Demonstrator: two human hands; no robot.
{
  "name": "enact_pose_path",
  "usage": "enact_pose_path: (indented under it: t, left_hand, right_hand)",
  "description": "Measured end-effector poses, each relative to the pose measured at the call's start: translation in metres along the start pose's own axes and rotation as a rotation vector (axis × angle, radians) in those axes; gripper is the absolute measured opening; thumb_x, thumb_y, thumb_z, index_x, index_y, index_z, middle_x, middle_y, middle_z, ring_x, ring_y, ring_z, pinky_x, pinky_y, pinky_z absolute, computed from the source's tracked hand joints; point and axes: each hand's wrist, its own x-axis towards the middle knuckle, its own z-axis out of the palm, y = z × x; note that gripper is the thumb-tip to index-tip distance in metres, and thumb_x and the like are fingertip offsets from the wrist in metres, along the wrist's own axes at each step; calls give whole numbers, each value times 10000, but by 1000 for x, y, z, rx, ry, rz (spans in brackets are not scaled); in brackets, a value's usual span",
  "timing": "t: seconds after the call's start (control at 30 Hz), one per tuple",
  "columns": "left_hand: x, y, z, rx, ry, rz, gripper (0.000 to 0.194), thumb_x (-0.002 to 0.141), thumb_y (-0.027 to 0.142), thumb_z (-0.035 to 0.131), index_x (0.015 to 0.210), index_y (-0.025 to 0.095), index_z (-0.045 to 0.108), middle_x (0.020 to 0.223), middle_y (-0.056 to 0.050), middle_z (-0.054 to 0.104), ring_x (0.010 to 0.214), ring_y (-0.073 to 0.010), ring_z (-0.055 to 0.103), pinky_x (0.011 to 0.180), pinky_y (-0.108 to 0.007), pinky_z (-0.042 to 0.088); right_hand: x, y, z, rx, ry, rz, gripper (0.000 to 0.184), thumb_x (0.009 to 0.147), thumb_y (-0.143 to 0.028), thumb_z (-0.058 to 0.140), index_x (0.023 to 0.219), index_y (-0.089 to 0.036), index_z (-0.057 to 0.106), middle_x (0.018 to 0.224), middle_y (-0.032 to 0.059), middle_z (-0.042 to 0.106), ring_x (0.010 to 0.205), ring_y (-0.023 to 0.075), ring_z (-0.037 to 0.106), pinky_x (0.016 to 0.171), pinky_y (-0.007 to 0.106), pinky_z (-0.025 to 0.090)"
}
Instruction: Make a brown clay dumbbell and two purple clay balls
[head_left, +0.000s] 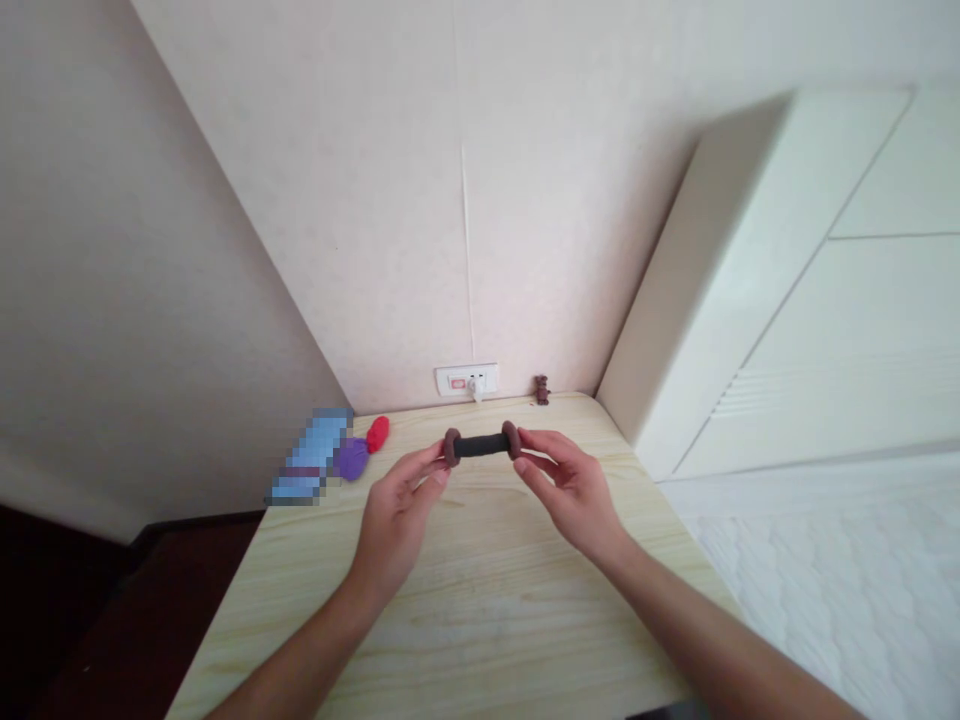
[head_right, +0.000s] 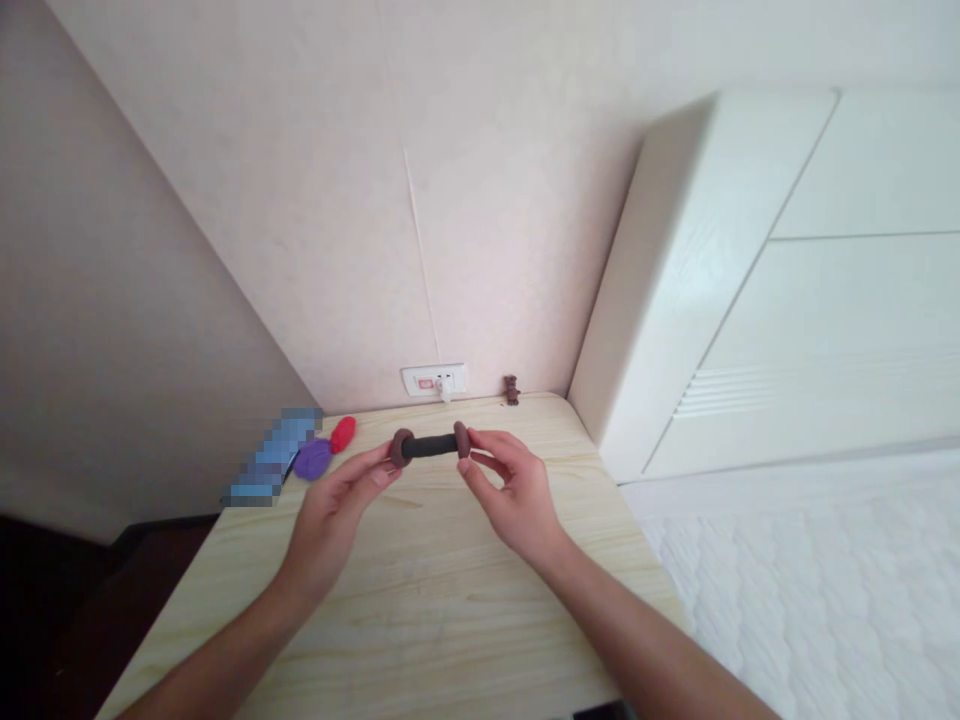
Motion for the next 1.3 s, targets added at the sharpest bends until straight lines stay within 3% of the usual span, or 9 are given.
enact_pose_path:
  t: [0.13,0.3,0.5,0.7,0.93,1.3]
  left_hand:
    - [-3,7,27,-11,-36,47,387,863,336,687,1212,174,731,1289,-106,712,1185,-262,670,1058,-421,517]
    - [1,1,77,-111,-69,14,479,841,312,686,1291,150,668,1317,-142,696,1197,-273,670,1065,-456,511]
    - [11,-5,117,-140,-132,3,365,851,274,657,1191,153,710,1275,-140,721,1218,-274,659,1087,-471,485]
    - [17,-14,121,-108,-117,-13,340,827,271,673,1144,165,735,1230,-130,740,1180,-272,676,1053,-452,505]
    - [26,-31,119,-13,-108,-66,380,819,250,655,1181,168,738,1232,-124,742,1106,-268,704,1012,-435,522]
    - [75,-54,156,114,-130,-108,385,786,162,603,1150,131,727,1162,-145,759,985,-259,723,902,-392,532]
  right_hand:
    - [-11,-10,-20,-27,23,-3,313,898,-286,715,1208,-316,742,1235,76,663,1164,223,657,1039,413,585]
    - [-17,-13,-59,-96,118,31,338,866,-347,736,1198,-289,752,1241,89,681,1158,245,659,1055,451,558]
    - [-8,-5,-101,-143,191,98,377,828,-379,751,1180,-246,753,1290,99,699,1190,270,659,1036,458,556]
    - [-4,7,-110,-147,205,194,454,837,-376,727,1258,-211,685,1229,95,748,1141,255,699,1034,454,543]
    - [3,21,-109,-184,157,283,400,803,-383,742,1161,-203,730,1119,84,791,1058,259,731,988,441,546]
    - [50,58,-138,-310,162,334,443,775,-402,697,1142,-161,753,1033,81,803,956,239,734,963,421,550]
